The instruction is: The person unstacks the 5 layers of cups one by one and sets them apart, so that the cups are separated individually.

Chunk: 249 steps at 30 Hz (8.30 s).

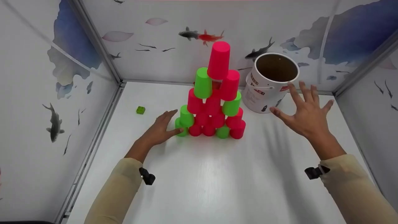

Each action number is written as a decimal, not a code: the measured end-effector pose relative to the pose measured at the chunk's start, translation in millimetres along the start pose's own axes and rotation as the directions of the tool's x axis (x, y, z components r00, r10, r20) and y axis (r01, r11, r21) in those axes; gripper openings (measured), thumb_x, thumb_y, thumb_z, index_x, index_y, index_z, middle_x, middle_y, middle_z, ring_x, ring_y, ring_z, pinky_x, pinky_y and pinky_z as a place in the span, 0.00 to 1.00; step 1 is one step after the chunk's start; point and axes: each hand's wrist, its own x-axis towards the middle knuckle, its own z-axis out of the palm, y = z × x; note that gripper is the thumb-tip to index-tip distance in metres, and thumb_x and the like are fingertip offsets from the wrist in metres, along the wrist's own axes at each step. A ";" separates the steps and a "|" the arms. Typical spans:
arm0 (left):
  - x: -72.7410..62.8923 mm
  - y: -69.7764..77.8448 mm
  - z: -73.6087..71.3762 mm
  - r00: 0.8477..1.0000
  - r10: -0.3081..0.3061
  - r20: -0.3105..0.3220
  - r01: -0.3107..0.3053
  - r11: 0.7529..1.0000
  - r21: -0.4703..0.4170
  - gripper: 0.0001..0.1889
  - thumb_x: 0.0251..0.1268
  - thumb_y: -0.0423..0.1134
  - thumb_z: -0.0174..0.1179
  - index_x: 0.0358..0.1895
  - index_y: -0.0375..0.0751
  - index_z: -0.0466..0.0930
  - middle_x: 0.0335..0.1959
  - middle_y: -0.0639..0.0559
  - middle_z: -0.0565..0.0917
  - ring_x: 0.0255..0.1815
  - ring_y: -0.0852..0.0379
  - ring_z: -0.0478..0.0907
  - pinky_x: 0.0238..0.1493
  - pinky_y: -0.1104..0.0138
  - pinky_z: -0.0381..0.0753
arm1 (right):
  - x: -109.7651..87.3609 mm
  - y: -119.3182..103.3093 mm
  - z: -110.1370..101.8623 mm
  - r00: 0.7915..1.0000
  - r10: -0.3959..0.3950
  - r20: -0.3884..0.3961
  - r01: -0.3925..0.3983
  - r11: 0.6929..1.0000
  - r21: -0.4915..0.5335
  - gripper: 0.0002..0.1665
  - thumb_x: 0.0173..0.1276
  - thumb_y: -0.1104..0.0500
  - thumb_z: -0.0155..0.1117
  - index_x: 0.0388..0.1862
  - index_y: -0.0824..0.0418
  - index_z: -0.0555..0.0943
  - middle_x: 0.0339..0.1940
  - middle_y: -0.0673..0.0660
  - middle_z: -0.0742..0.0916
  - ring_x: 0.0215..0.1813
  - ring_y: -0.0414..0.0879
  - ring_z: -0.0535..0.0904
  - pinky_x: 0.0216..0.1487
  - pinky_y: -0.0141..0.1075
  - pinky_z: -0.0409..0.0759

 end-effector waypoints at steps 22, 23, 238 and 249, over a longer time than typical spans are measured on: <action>22.5 -10.8 50.6 0.988 -0.017 -0.151 -0.017 0.976 -0.218 0.44 0.72 0.48 0.77 0.87 0.57 0.63 0.82 0.51 0.75 0.86 0.45 0.68 0.88 0.42 0.65 | 64.3 -175.9 -38.4 0.889 -0.363 -0.279 0.451 0.803 0.390 0.52 0.72 0.41 0.80 0.86 0.58 0.68 0.78 0.60 0.82 0.78 0.56 0.78 0.78 0.59 0.80; 22.5 -11.2 50.9 0.987 -0.012 -0.160 -0.023 0.977 -0.213 0.43 0.73 0.48 0.76 0.87 0.56 0.64 0.82 0.50 0.75 0.86 0.45 0.68 0.88 0.43 0.65 | 66.1 -180.4 -38.4 0.887 -0.364 -0.286 0.456 0.788 0.413 0.51 0.71 0.42 0.80 0.86 0.58 0.69 0.77 0.59 0.83 0.78 0.54 0.79 0.78 0.56 0.82; 24.9 -11.2 57.9 0.982 -0.065 -0.175 0.025 0.974 -0.224 0.37 0.79 0.53 0.69 0.84 0.52 0.66 0.80 0.49 0.78 0.84 0.45 0.71 0.86 0.45 0.71 | -35.9 101.7 134.6 0.979 0.167 0.116 -0.200 0.890 0.410 0.45 0.79 0.63 0.72 0.87 0.68 0.61 0.80 0.77 0.75 0.76 0.77 0.77 0.68 0.63 0.83; 24.5 -12.4 57.9 0.980 -0.051 -0.193 0.011 0.978 -0.207 0.37 0.79 0.51 0.69 0.84 0.49 0.66 0.77 0.47 0.80 0.80 0.45 0.75 0.84 0.45 0.73 | -36.5 100.3 133.1 0.984 0.140 0.114 -0.173 0.910 0.377 0.46 0.82 0.56 0.71 0.88 0.68 0.61 0.81 0.77 0.74 0.79 0.76 0.74 0.70 0.64 0.81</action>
